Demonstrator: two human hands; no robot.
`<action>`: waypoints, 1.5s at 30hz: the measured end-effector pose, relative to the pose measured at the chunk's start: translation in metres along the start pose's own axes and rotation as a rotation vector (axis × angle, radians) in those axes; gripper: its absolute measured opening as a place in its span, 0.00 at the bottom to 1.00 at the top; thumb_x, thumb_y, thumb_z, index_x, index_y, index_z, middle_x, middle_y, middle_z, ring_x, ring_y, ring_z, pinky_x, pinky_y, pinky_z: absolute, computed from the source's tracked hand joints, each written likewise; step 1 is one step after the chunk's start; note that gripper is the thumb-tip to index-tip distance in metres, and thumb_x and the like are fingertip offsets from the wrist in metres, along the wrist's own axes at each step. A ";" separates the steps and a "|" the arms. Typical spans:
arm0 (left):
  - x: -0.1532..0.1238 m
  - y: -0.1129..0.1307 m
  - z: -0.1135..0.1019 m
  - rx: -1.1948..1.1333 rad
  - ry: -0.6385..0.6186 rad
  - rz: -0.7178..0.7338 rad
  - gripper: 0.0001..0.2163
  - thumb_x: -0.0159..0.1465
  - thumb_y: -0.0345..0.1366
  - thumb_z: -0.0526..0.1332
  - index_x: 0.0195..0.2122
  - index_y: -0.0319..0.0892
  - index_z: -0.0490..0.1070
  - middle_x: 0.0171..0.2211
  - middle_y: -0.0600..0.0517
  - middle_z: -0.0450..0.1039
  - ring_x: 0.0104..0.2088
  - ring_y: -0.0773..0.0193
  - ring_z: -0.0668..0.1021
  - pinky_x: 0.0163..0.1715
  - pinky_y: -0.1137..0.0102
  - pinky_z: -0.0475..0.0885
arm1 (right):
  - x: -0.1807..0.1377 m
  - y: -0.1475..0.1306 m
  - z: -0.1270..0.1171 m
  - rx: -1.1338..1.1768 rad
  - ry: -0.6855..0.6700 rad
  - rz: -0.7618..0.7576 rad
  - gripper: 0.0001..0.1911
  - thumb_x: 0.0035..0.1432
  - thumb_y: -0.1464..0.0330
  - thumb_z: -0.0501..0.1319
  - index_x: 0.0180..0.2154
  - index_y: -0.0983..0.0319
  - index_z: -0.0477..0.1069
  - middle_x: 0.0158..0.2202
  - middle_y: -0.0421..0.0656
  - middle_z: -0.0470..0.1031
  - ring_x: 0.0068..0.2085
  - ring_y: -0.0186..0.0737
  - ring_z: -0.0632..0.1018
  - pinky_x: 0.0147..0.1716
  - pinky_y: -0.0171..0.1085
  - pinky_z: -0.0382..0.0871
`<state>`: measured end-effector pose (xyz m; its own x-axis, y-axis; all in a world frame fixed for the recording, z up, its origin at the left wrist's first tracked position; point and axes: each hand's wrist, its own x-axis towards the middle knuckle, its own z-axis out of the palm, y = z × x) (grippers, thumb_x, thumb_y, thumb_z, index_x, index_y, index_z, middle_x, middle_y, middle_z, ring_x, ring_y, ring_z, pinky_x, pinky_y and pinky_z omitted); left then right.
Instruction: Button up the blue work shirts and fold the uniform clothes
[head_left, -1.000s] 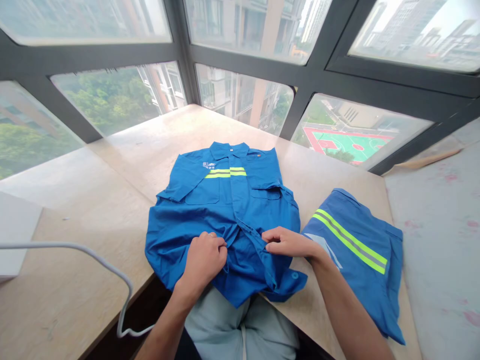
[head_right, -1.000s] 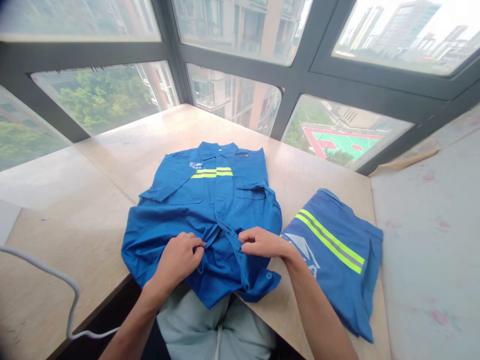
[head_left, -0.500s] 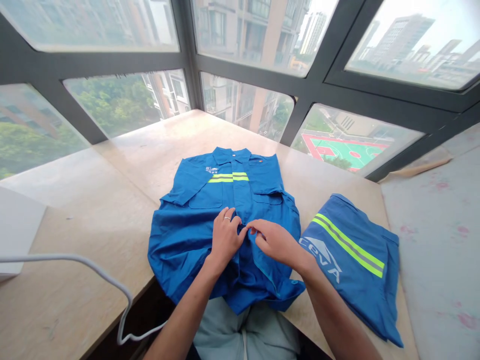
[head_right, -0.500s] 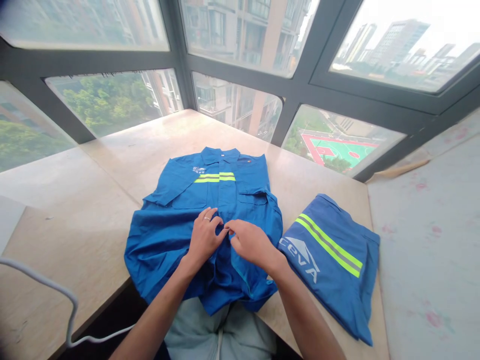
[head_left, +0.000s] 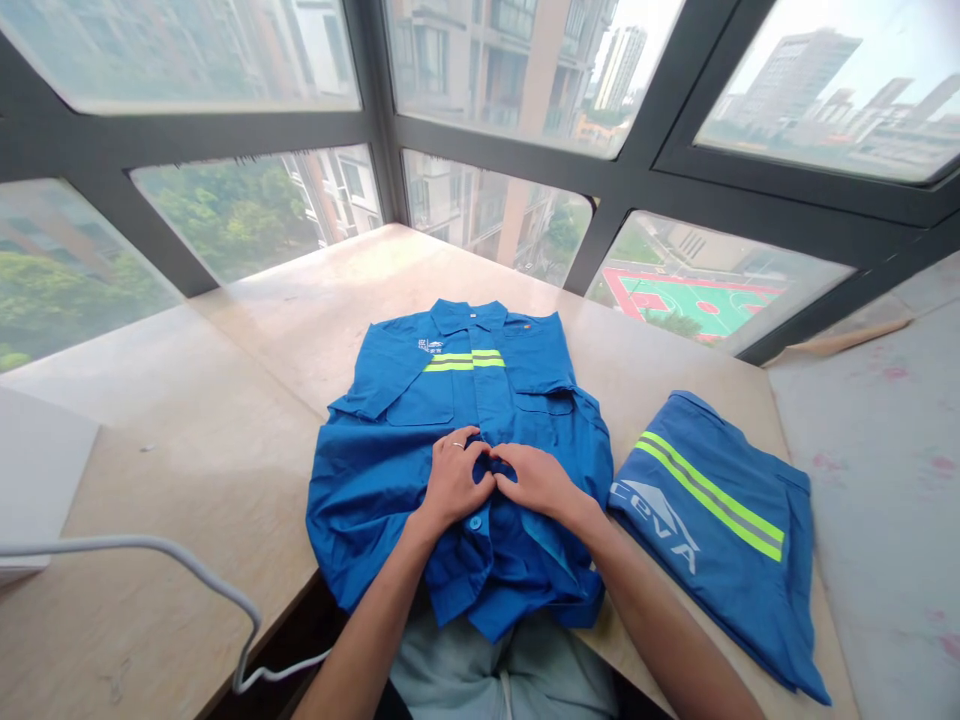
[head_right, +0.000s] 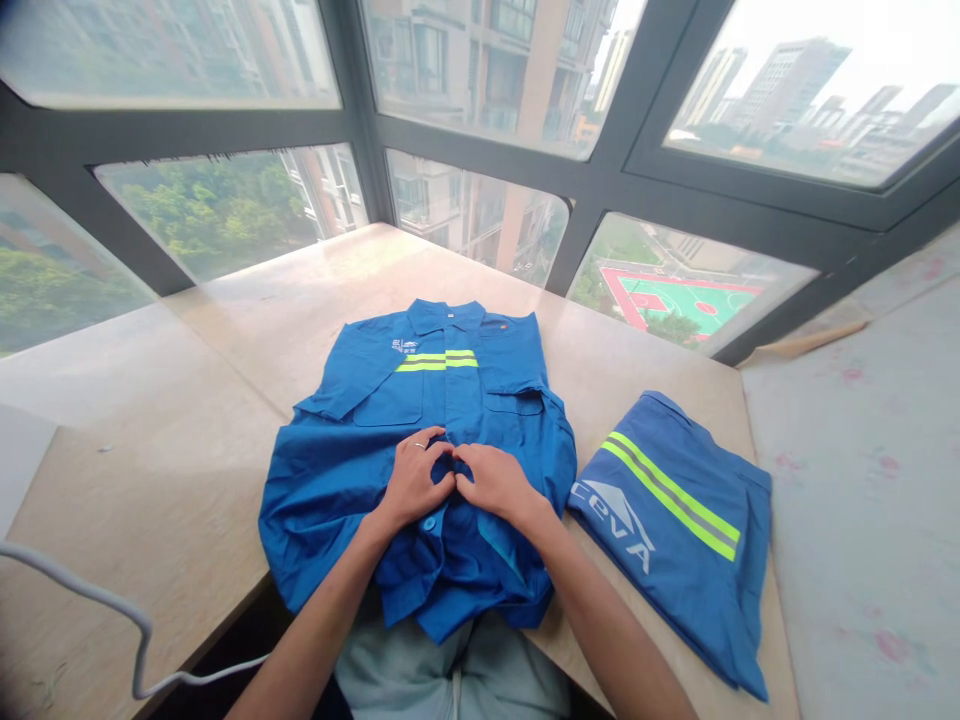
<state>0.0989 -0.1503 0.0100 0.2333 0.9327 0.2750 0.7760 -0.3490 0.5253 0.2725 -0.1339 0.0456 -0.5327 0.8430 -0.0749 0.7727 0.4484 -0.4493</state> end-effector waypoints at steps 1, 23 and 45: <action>0.000 0.001 0.000 -0.002 0.000 -0.008 0.14 0.54 0.31 0.62 0.43 0.44 0.75 0.56 0.44 0.71 0.59 0.50 0.70 0.59 0.54 0.62 | -0.001 0.000 0.002 0.001 0.015 0.004 0.16 0.60 0.70 0.59 0.50 0.60 0.72 0.48 0.46 0.79 0.48 0.43 0.78 0.45 0.36 0.67; -0.006 0.002 0.006 0.045 0.052 0.034 0.11 0.65 0.35 0.61 0.48 0.43 0.72 0.60 0.44 0.69 0.63 0.49 0.68 0.59 0.54 0.65 | 0.003 0.023 0.020 0.496 0.286 0.104 0.15 0.59 0.59 0.60 0.33 0.62 0.78 0.18 0.36 0.69 0.20 0.33 0.66 0.23 0.33 0.57; 0.000 -0.002 0.013 -0.115 0.073 -0.052 0.13 0.63 0.26 0.59 0.39 0.47 0.81 0.46 0.49 0.80 0.55 0.51 0.75 0.49 0.55 0.72 | 0.012 0.038 0.006 0.774 -0.088 0.163 0.11 0.48 0.63 0.64 0.31 0.64 0.77 0.15 0.31 0.57 0.18 0.27 0.54 0.18 0.30 0.43</action>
<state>0.1049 -0.1482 -0.0019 0.1481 0.9421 0.3007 0.7129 -0.3125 0.6278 0.2936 -0.1080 0.0226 -0.4843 0.8389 -0.2485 0.4013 -0.0394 -0.9151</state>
